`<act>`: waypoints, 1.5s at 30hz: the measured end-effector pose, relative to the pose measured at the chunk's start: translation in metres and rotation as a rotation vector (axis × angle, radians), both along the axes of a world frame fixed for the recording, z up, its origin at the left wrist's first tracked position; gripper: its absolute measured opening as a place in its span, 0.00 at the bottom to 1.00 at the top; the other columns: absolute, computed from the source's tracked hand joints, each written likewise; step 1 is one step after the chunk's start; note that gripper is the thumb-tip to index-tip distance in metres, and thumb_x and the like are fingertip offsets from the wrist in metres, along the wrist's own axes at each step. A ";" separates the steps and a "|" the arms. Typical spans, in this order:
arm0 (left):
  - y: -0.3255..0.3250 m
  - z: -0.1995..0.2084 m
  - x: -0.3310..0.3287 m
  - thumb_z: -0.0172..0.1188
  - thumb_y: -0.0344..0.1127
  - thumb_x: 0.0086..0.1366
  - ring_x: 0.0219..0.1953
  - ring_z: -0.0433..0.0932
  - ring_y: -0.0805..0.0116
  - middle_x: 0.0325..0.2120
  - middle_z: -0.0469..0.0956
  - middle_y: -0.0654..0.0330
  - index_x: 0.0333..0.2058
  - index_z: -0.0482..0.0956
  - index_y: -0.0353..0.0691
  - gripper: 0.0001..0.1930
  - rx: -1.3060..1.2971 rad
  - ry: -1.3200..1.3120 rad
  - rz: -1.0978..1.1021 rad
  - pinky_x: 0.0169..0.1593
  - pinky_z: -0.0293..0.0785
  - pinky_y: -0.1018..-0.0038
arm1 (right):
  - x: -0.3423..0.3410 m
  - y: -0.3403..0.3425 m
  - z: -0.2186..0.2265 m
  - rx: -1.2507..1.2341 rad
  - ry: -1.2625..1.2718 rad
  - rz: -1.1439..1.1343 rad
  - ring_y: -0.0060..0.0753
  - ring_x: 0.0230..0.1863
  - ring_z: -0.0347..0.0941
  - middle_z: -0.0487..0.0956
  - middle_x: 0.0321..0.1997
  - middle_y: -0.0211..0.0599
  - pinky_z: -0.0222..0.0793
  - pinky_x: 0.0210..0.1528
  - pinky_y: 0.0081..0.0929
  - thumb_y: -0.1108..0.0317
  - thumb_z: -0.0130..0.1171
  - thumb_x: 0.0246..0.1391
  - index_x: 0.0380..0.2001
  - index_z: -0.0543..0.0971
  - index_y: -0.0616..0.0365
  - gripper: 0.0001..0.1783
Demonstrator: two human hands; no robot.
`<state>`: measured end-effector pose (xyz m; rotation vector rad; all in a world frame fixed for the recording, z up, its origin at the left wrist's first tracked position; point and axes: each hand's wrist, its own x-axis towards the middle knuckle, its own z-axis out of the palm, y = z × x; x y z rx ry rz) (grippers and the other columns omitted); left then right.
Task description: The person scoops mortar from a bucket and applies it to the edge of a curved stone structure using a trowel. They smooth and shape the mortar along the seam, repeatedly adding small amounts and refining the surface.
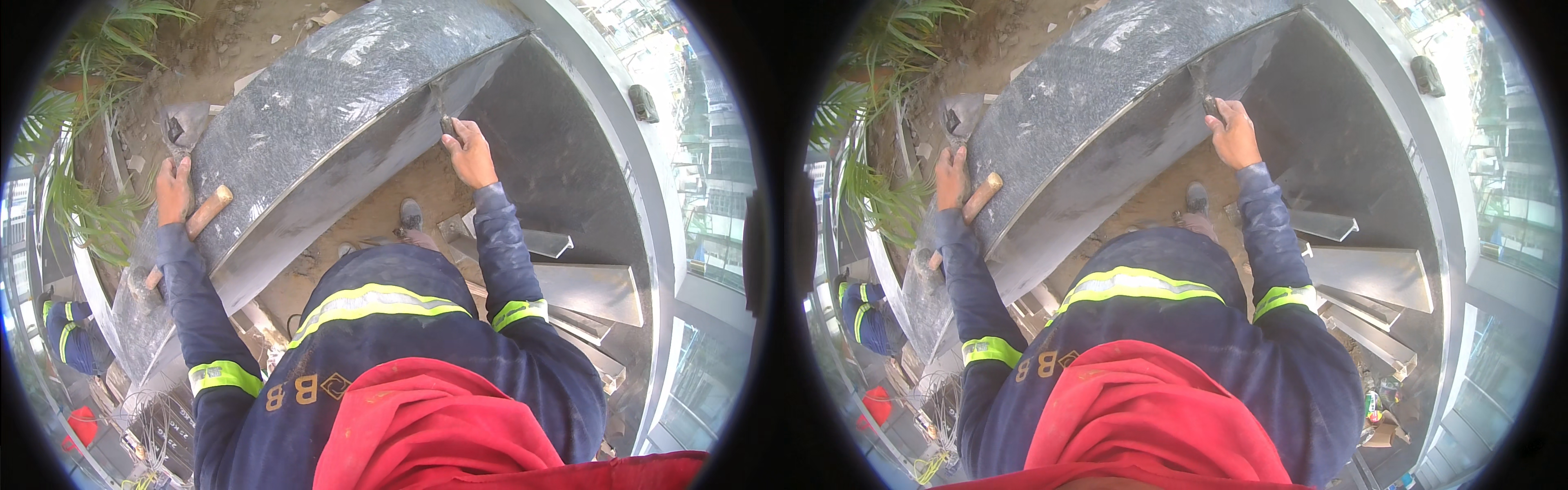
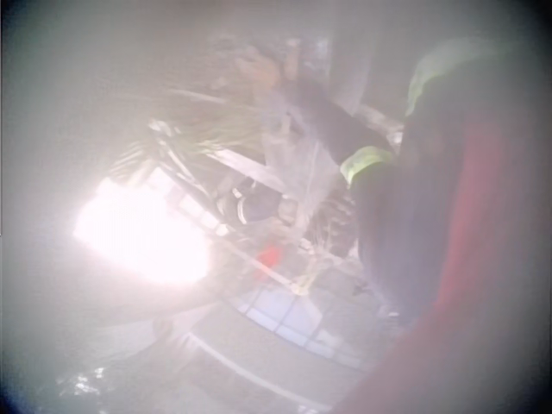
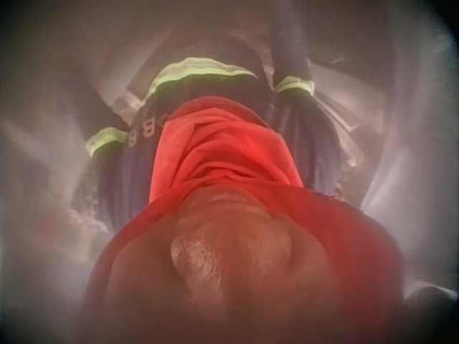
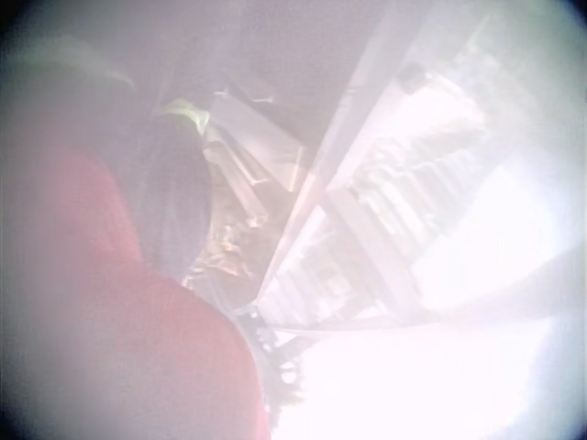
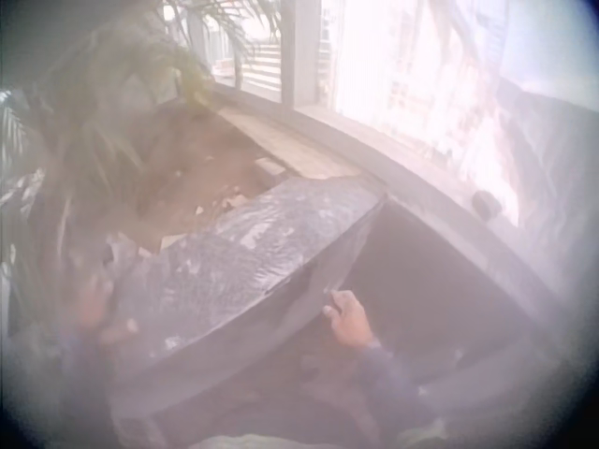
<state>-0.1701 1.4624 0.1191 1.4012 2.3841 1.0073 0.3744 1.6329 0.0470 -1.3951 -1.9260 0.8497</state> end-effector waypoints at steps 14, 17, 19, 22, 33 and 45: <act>0.001 0.007 0.010 0.58 0.48 0.71 0.34 0.69 0.65 0.29 0.72 0.51 0.40 0.73 0.29 0.21 -0.046 0.024 0.029 0.43 0.68 0.67 | -0.004 -0.006 -0.005 -0.244 0.360 -0.008 0.39 0.59 0.76 0.79 0.58 0.51 0.67 0.62 0.31 0.68 0.62 0.61 0.61 0.73 0.72 0.28; 0.002 0.008 0.013 0.58 0.48 0.71 0.34 0.68 0.65 0.29 0.72 0.52 0.39 0.73 0.29 0.21 -0.011 0.023 0.015 0.43 0.68 0.67 | -0.015 -0.015 -0.004 -0.209 0.284 0.043 0.38 0.59 0.75 0.79 0.58 0.50 0.68 0.61 0.31 0.68 0.62 0.61 0.60 0.74 0.72 0.27; 0.000 0.010 0.016 0.58 0.48 0.71 0.34 0.68 0.65 0.29 0.71 0.52 0.39 0.73 0.29 0.21 0.005 0.020 0.018 0.43 0.68 0.67 | -0.022 -0.025 0.005 -0.230 0.240 0.070 0.40 0.58 0.76 0.79 0.57 0.49 0.68 0.60 0.31 0.67 0.62 0.60 0.59 0.75 0.71 0.26; 0.001 0.007 0.014 0.58 0.48 0.71 0.34 0.69 0.63 0.29 0.72 0.51 0.41 0.73 0.29 0.21 -0.007 0.032 0.014 0.44 0.68 0.67 | -0.024 -0.033 0.000 -0.172 0.193 0.111 0.43 0.57 0.76 0.79 0.55 0.49 0.69 0.59 0.31 0.68 0.62 0.60 0.58 0.75 0.71 0.26; 0.006 0.018 0.024 0.58 0.50 0.70 0.42 0.78 0.49 0.41 0.80 0.40 0.48 0.76 0.29 0.25 -0.062 0.029 0.024 0.49 0.71 0.61 | -0.037 -0.064 0.005 -0.120 -0.002 0.228 0.33 0.50 0.76 0.77 0.54 0.43 0.71 0.55 0.27 0.73 0.61 0.61 0.59 0.74 0.70 0.24; -0.022 0.057 0.060 0.61 0.55 0.70 0.37 0.82 0.67 0.41 0.82 0.47 0.52 0.74 0.27 0.31 0.554 -0.373 0.053 0.37 0.80 0.73 | -0.040 -0.115 0.070 -0.525 0.346 0.443 0.27 0.46 0.74 0.78 0.50 0.36 0.70 0.50 0.26 0.60 0.60 0.65 0.60 0.74 0.69 0.28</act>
